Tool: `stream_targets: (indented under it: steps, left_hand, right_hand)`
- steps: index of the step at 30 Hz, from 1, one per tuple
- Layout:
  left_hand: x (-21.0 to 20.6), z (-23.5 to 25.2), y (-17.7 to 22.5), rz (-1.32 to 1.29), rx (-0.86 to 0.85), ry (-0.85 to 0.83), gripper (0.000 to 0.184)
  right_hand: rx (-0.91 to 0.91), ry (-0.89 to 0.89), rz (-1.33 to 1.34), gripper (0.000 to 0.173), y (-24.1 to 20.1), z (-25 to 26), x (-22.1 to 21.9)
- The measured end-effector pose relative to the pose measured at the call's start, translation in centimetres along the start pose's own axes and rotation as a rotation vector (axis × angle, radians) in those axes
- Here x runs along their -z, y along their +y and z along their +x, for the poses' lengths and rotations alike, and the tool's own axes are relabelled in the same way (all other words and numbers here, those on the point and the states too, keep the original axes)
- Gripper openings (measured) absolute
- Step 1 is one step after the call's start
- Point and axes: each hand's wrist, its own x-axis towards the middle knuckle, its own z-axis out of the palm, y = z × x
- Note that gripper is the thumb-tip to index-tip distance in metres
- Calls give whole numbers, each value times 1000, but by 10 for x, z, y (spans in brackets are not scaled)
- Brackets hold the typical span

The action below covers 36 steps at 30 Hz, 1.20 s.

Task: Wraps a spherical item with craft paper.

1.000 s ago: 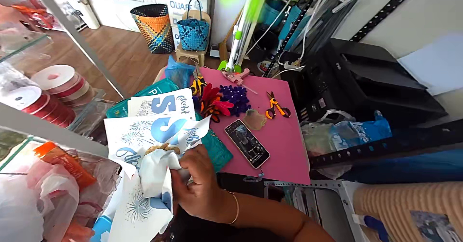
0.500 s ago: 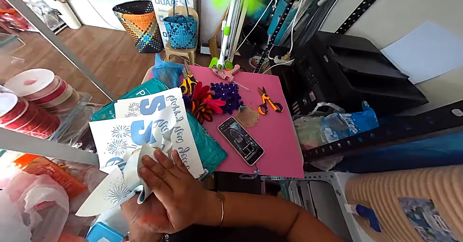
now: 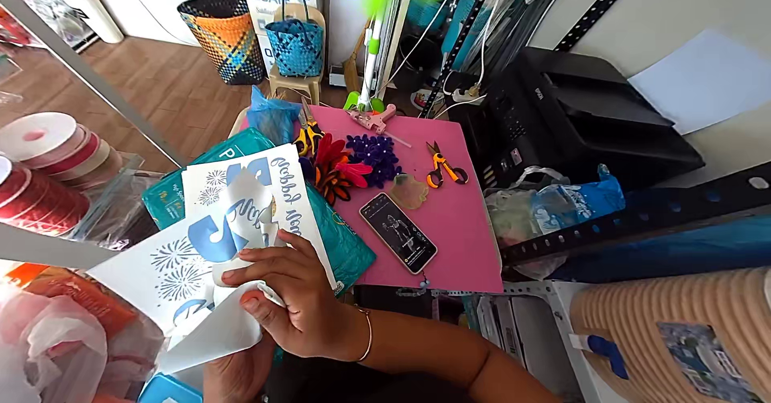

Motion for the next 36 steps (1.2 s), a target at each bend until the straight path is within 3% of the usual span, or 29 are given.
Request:
stream_targets:
  steps: [3,6,11,16,21,23,25,27,29,32,36]
  left_hand:
    - [11,-5,1,214,-96,17,41]
    - [18,-11,2,363,-131,-123,44]
    - [4,-7,-1,354,-159,44,42]
    - [-1,0,-4,355,-174,95,34]
    - [-4,1,-6,371,-211,84,33]
    - [-5,1,-8,406,-250,61,31]
    - [-4,1,-8,432,-271,20,31]
    - [-3,-1,-6,439,-267,-43,32]
    - [-1,-3,-7,417,-249,-85,30]
    - [1,-4,-11,318,-199,-49,29]
    - [3,-4,-17,209,-111,2,29]
  right_hand:
    - [-81,-29,52,32,-5,4,2]
    - [-213,-43,102,28,-9,9,6]
    - [-428,-14,249,32,-11,9,8]
    - [-630,68,352,26,-10,10,7]
    - [-889,228,425,107,-10,9,3]
    - [-1052,212,617,121,-16,13,7]
    - [-1154,83,838,105,-20,17,16]
    - [-1108,-37,942,71,-19,20,24]
    - [-997,-77,971,55,-15,18,27]
    - [-767,50,853,51,-11,10,19]
    - [-488,202,601,23,-4,1,8]
